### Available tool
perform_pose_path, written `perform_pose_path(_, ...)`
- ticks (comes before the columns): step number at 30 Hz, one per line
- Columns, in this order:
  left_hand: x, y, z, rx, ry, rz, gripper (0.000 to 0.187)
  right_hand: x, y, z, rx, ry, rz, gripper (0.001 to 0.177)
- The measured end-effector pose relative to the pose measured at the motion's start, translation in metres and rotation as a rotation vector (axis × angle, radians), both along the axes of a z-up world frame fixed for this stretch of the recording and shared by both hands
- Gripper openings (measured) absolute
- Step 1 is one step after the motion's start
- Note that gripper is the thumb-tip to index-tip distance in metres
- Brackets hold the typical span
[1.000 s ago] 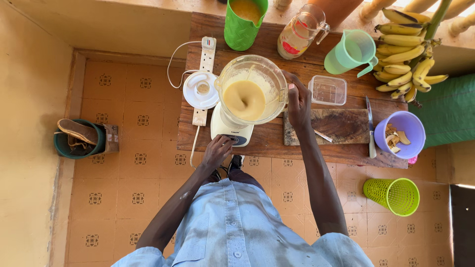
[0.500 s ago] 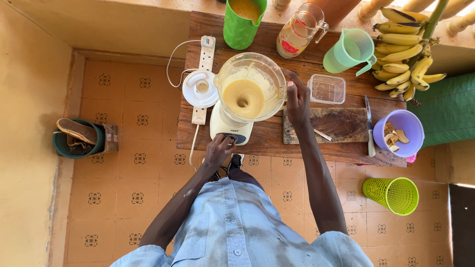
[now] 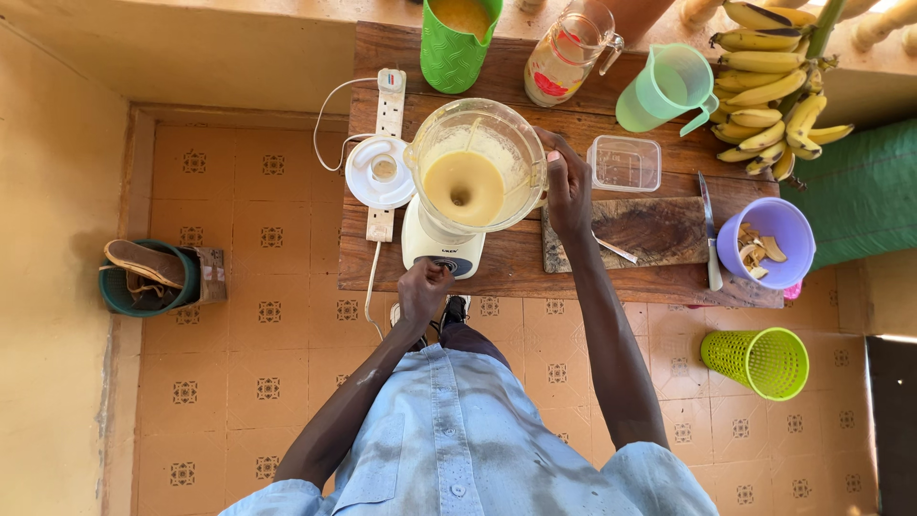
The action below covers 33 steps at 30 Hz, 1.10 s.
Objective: The person adds water to a blender jar containing chopped bananas, secures the lid, and blends the mixture. They then add more water and blend again before pouring the blended mixture into a glass pitcher.
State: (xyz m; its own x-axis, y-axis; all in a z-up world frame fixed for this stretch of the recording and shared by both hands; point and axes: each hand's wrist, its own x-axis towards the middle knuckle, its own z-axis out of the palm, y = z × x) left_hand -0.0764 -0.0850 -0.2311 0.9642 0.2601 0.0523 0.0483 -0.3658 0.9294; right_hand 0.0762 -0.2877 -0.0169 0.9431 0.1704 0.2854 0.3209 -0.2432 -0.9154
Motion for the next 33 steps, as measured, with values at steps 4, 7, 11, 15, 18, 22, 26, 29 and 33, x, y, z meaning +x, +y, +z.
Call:
perform_pose_path(4, 0.003, 0.005, 0.009, 0.062, -0.003, -0.034, 0.027, 0.002, -0.002, -0.012, -0.003, -0.094, -0.012, 0.054)
perform_pose_path(7, 0.004, 0.017, 0.025, 0.091, -0.032, -0.086, 0.032, 0.003, -0.006, -0.027, 0.011, -0.020, -0.090, 0.051)
perform_pose_path(11, 0.013, 0.030, 0.065, 0.087, -0.051, -0.105, 0.031, 0.006, -0.014, -0.044, 0.072, 0.095, -0.091, 0.050)
perform_pose_path(15, 0.023, 0.025, 0.115, 0.051, -0.277, -0.031, 0.025, 0.009, -0.005, -0.058, 0.248, 0.177, -0.177, 0.043)
perform_pose_path(18, 0.028, 0.017, 0.145, 0.064, -0.310, 0.005, 0.024, 0.011, 0.001, -0.064, 0.406, 0.204, -0.196, 0.039)
perform_pose_path(22, 0.031, 0.005, 0.155, 0.127, -0.379, 0.021, 0.025, 0.013, 0.001, -0.073, 0.500, 0.259, -0.289, 0.034)
perform_pose_path(26, 0.038, 0.000, 0.138, 0.157, -0.363, 0.091, 0.032, -0.003, 0.007, -0.079, 0.435, 0.320, -0.502, 0.040)
perform_pose_path(29, 0.037, -0.004, 0.126, 0.095, -0.457, 0.142, 0.051, -0.024, 0.014, -0.074, 0.411, 0.296, -0.378, 0.046)
perform_pose_path(33, 0.042, -0.004, 0.126, 0.186, -0.507, 0.192, 0.072, -0.046, 0.021, -0.049, 0.531, 0.343, -0.191, 0.032)
